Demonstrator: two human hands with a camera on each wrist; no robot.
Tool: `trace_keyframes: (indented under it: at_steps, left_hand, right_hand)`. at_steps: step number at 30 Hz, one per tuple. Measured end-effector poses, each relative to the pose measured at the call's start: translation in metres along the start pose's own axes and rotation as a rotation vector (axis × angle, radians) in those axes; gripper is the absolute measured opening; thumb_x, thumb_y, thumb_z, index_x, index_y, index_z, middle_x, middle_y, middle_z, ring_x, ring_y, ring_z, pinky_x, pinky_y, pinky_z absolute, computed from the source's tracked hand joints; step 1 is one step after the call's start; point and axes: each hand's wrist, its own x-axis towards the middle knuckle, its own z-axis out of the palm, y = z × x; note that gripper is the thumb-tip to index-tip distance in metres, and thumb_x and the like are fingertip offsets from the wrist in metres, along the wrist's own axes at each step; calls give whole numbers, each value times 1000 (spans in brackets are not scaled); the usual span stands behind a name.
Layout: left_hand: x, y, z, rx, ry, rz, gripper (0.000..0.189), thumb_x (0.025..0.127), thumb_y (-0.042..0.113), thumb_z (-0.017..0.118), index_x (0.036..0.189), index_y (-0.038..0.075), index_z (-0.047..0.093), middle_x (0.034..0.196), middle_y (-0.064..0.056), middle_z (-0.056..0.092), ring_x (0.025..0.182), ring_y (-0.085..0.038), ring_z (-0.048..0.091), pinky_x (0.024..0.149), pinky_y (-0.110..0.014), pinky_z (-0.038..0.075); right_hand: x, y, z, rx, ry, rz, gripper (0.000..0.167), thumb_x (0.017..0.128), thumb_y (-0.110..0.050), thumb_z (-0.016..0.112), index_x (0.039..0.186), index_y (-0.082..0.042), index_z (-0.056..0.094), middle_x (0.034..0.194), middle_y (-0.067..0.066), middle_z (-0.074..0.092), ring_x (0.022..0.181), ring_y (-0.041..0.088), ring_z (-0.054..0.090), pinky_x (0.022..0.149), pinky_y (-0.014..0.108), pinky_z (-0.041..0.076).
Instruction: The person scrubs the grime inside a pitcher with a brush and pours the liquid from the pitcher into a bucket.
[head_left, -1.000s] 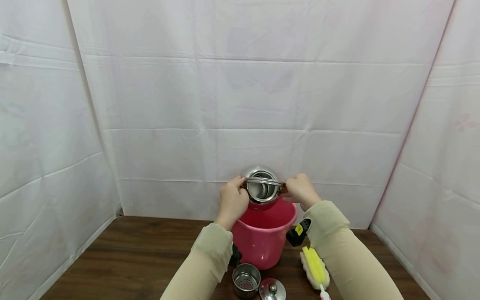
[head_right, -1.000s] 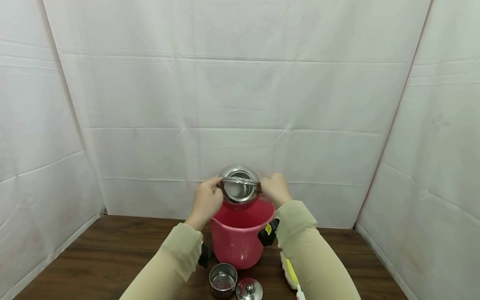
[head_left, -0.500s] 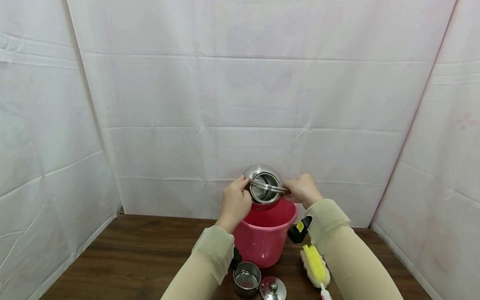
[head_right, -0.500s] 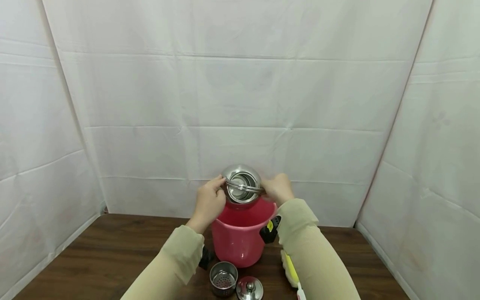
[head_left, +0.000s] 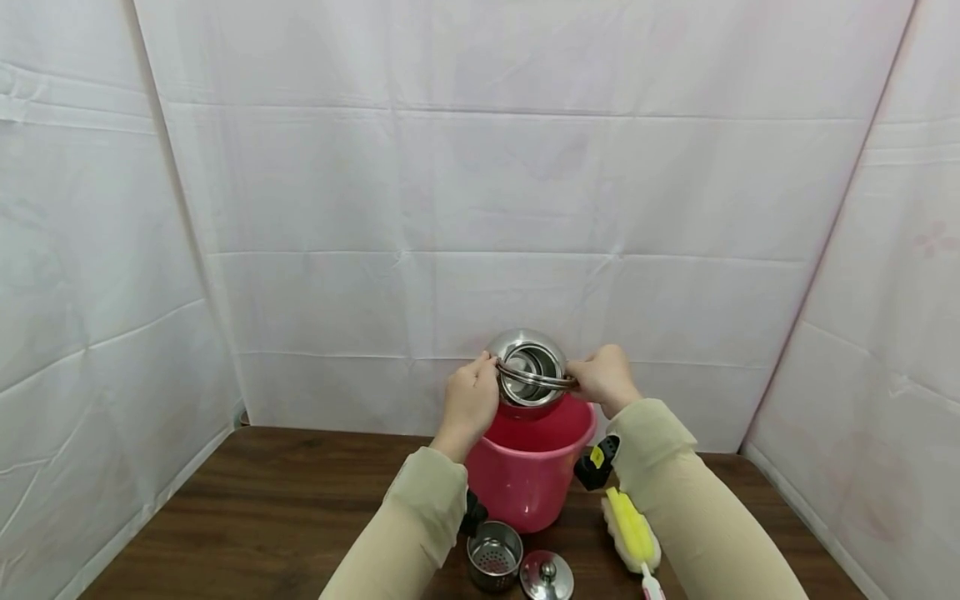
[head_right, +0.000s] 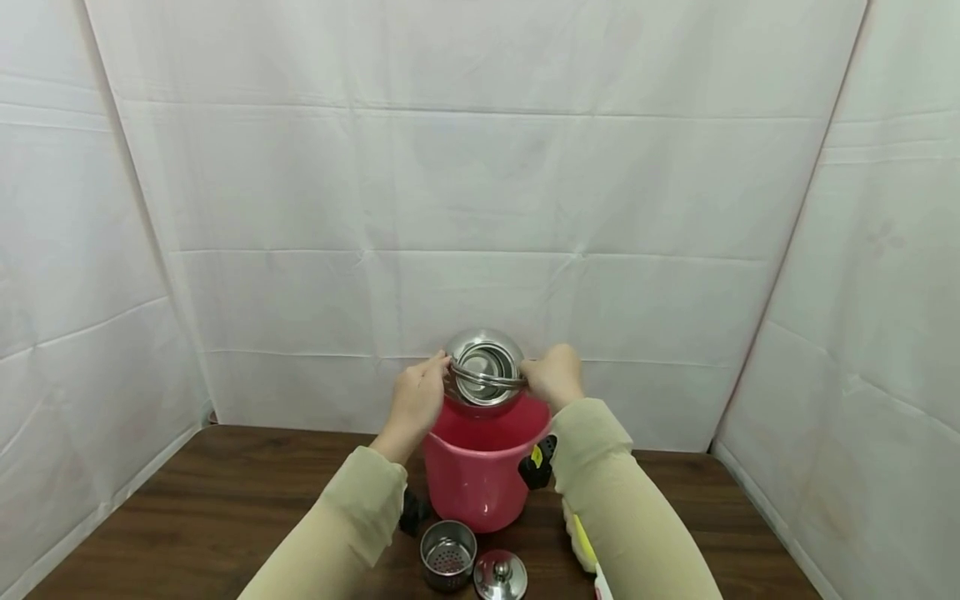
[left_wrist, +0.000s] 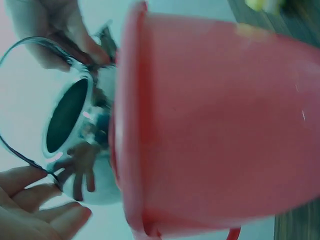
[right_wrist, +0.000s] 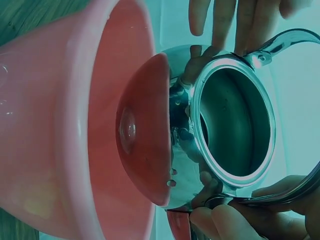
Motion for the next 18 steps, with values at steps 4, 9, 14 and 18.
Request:
trace_keyframes:
  at_steps: [4,9,14,18]
  left_hand:
    - [1,7,-1,-46,21,-163,49,96,34,40,56,9,53,93,-13,69,93,-22,58,86,-40,47]
    - [2,13,-2,-101,44,-284,49,94,36,44,50,15,44,84,-11,66,85,-20,53,82,-37,46]
    - [0,16,-3,-178,37,-362,45,94,34,48,55,12,51,77,-8,58,83,-17,48,79,-32,43]
    - [1,16,-2,-209,52,-356,49,95,29,52,49,12,46,57,1,40,65,-16,40,58,-27,38]
  right_hand:
    - [-2,-1,1,-40,12,-7,22,78,-1,54,62,6,67,51,-1,57,45,7,54,49,23,51]
    - [-6,-2,3,-88,45,-30,22,81,-4,54,75,10,70,66,9,65,52,10,61,52,24,54]
    - [-10,-3,6,-166,83,-80,24,83,-8,56,86,10,72,80,20,71,57,11,62,52,22,50]
    - [-12,-3,11,-234,134,-116,24,83,-11,57,83,5,75,79,16,72,68,17,61,56,23,45]
